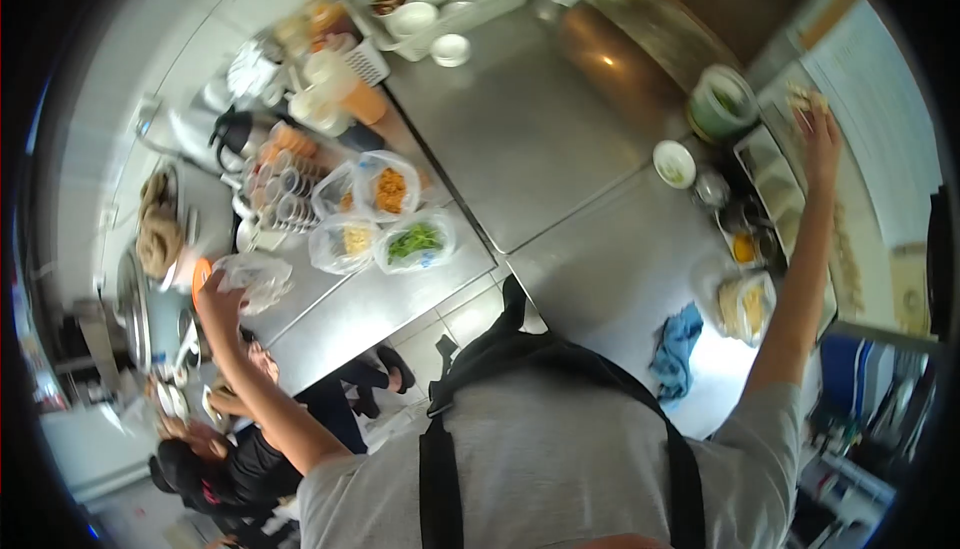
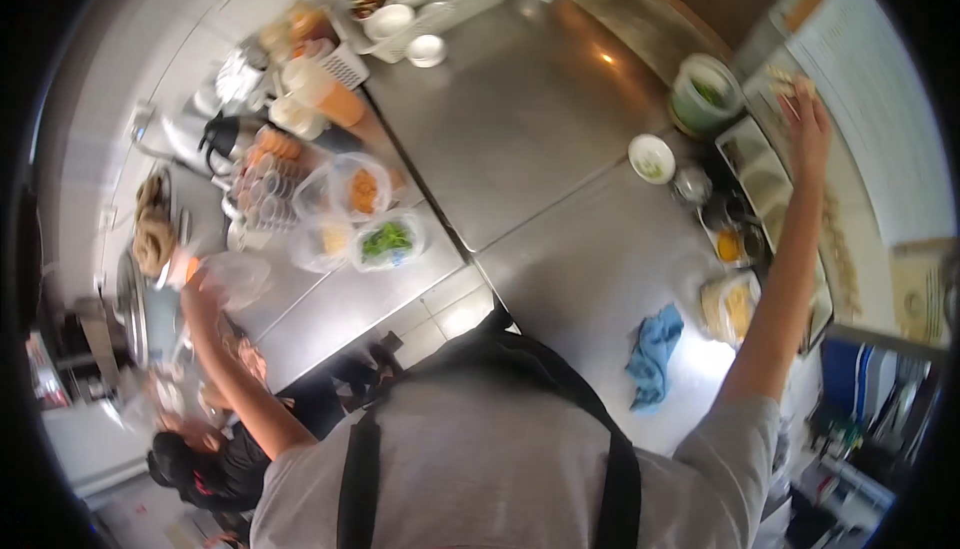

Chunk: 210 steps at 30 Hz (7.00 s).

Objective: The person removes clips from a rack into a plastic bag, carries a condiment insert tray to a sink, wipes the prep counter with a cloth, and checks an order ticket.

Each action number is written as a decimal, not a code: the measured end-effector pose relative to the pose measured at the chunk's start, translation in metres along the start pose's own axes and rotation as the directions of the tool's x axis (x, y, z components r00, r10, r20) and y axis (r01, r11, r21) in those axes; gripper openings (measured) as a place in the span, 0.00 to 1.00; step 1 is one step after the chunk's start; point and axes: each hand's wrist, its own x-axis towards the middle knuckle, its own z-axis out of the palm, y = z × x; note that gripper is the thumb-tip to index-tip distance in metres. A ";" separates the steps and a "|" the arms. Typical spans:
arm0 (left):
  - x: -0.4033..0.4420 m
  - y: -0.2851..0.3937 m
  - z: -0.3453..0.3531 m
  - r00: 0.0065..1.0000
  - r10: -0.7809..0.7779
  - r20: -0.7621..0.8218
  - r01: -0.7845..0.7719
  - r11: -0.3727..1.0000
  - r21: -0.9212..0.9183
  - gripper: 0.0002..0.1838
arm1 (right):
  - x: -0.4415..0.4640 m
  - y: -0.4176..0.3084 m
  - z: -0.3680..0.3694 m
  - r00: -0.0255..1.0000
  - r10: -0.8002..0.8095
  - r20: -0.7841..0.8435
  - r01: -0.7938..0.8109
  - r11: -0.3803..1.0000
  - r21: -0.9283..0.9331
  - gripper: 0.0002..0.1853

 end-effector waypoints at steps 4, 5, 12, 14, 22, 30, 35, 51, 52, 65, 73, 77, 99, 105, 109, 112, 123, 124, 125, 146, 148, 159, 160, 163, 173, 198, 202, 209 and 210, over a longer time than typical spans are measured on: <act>-0.054 0.118 0.004 0.956 0.213 0.201 -0.237 0.966 0.100 0.24 | -0.124 -0.054 0.050 0.978 0.156 0.138 -0.205 0.848 0.489 0.22; -0.069 0.144 0.012 0.932 0.263 0.249 -0.299 0.947 0.118 0.23 | -0.155 -0.059 0.058 0.962 0.190 0.196 -0.270 0.770 0.578 0.21; -0.143 0.269 0.180 0.410 0.661 0.628 -0.445 0.746 -0.495 0.24 | -0.308 -0.109 0.123 0.902 0.273 0.334 -0.414 0.764 0.494 0.17; -0.170 0.306 0.211 0.266 0.697 0.666 -0.487 0.693 -0.531 0.24 | -0.328 -0.128 0.150 0.912 0.287 0.295 -0.287 0.957 -0.046 0.14; -0.219 0.315 0.325 -0.014 0.807 0.590 -0.640 0.446 -0.626 0.29 | -0.336 -0.031 0.156 0.808 0.412 0.422 0.281 0.361 -0.890 0.16; -0.229 0.325 0.313 0.025 0.879 0.476 -0.648 0.376 -0.662 0.31 | -0.289 -0.071 0.137 0.749 0.549 0.373 0.239 0.301 -0.923 0.30; -0.243 0.320 0.323 0.125 0.876 0.466 -0.669 0.421 -0.613 0.32 | -0.284 -0.076 0.117 0.739 0.484 0.468 0.248 0.450 -0.858 0.33; -0.232 0.319 0.317 0.097 0.811 0.577 -0.397 0.563 -0.725 0.23 | -0.040 0.011 -0.046 0.930 -0.368 0.021 0.107 0.215 -0.971 0.22; -0.230 0.319 0.318 0.086 0.810 0.581 -0.361 0.569 -0.739 0.23 | -0.033 0.016 -0.044 0.952 -0.305 -0.014 0.077 0.286 -0.955 0.22; -0.221 0.316 0.339 0.012 0.784 0.620 -0.257 0.602 -0.756 0.21 | 0.003 0.047 -0.061 0.986 -0.149 0.077 0.128 0.375 -0.918 0.15; -0.224 0.324 0.336 0.061 0.779 0.624 -0.274 0.614 -0.740 0.21 | -0.009 0.026 -0.043 0.999 -0.029 -0.036 0.002 0.805 -0.593 0.09; -0.227 0.326 0.333 0.065 0.783 0.619 -0.323 0.603 -0.729 0.21 | 0.004 0.010 -0.048 0.995 0.027 0.100 0.051 0.714 -0.698 0.09; -0.230 0.320 0.339 0.185 0.780 0.598 -0.319 0.623 -0.714 0.20 | 0.003 -0.001 -0.023 0.977 -0.047 0.206 0.206 0.436 -0.876 0.07; -0.226 0.324 0.337 0.137 0.750 0.648 -0.351 0.648 -0.676 0.18 | 0.000 0.004 -0.028 0.995 -0.045 0.094 0.099 0.693 -0.714 0.06; -0.228 0.322 0.337 0.168 0.749 0.641 -0.317 0.656 -0.685 0.18 | 0.003 0.000 -0.037 0.989 -0.010 0.150 0.107 0.745 -0.658 0.07; -0.226 0.326 0.335 0.138 0.753 0.643 -0.313 0.649 -0.693 0.19 | 0.001 0.001 -0.045 0.988 0.020 0.152 0.095 0.693 -0.714 0.08; -0.222 0.321 0.337 0.133 0.745 0.653 -0.311 0.657 -0.686 0.19 | 0.002 0.013 -0.061 1.000 0.003 -0.023 -0.020 0.567 -0.824 0.14; -0.222 0.320 0.337 0.135 0.747 0.651 -0.314 0.655 -0.687 0.18 | 0.000 0.013 -0.059 0.998 -0.015 -0.066 -0.044 0.607 -0.793 0.14; -0.222 0.319 0.337 0.136 0.750 0.648 -0.318 0.652 -0.688 0.18 | 0.001 0.017 -0.064 0.998 -0.023 -0.066 -0.037 0.635 -0.772 0.14; -0.225 0.336 0.348 0.103 0.798 0.594 -0.465 0.566 -0.681 0.25 | -0.258 -0.055 0.068 0.911 0.411 -0.044 -0.413 0.910 -0.045 0.15; -0.226 0.340 0.343 0.084 0.799 0.596 -0.497 0.552 -0.670 0.26 | -0.308 -0.043 0.095 0.816 0.576 -0.057 -0.551 0.804 0.224 0.18; -0.234 0.340 0.332 0.015 0.854 0.521 -0.548 0.442 -0.710 0.30 | -0.279 -0.093 0.093 0.936 0.336 -0.103 -0.315 0.673 -0.669 0.08; -0.234 0.340 0.332 0.016 0.853 0.521 -0.555 0.441 -0.705 0.30 | -0.273 -0.090 0.093 0.912 0.411 -0.003 -0.283 0.621 -0.731 0.08; -0.233 0.341 0.332 0.020 0.854 0.520 -0.580 0.434 -0.690 0.31 | -0.270 -0.068 0.108 0.746 0.635 0.199 -0.208 0.506 -0.837 0.09; -0.239 0.333 0.329 -0.079 0.828 0.554 -0.755 0.313 -0.576 0.27 | -0.280 -0.015 0.113 0.814 0.511 0.277 0.219 0.171 -0.961 0.07; -0.237 0.340 0.339 -0.010 0.859 0.511 -0.627 0.393 -0.673 0.18 | -0.151 -0.097 0.023 0.975 0.134 -0.178 -0.223 0.545 -0.808 0.12; -0.234 0.343 0.336 -0.012 0.865 0.502 -0.647 0.376 -0.663 0.19 | -0.055 -0.037 -0.028 0.961 -0.262 -0.087 0.014 0.360 -0.933 0.12; -0.224 0.333 0.343 0.013 0.803 0.596 -0.552 0.502 -0.665 0.21 | 0.001 -0.017 -0.055 0.976 0.217 0.030 -0.004 0.155 -0.988 0.11; -0.225 0.332 0.344 0.015 0.776 0.631 -0.526 0.542 -0.655 0.21 | 0.000 -0.013 -0.059 0.982 0.177 0.064 0.028 0.197 -0.980 0.11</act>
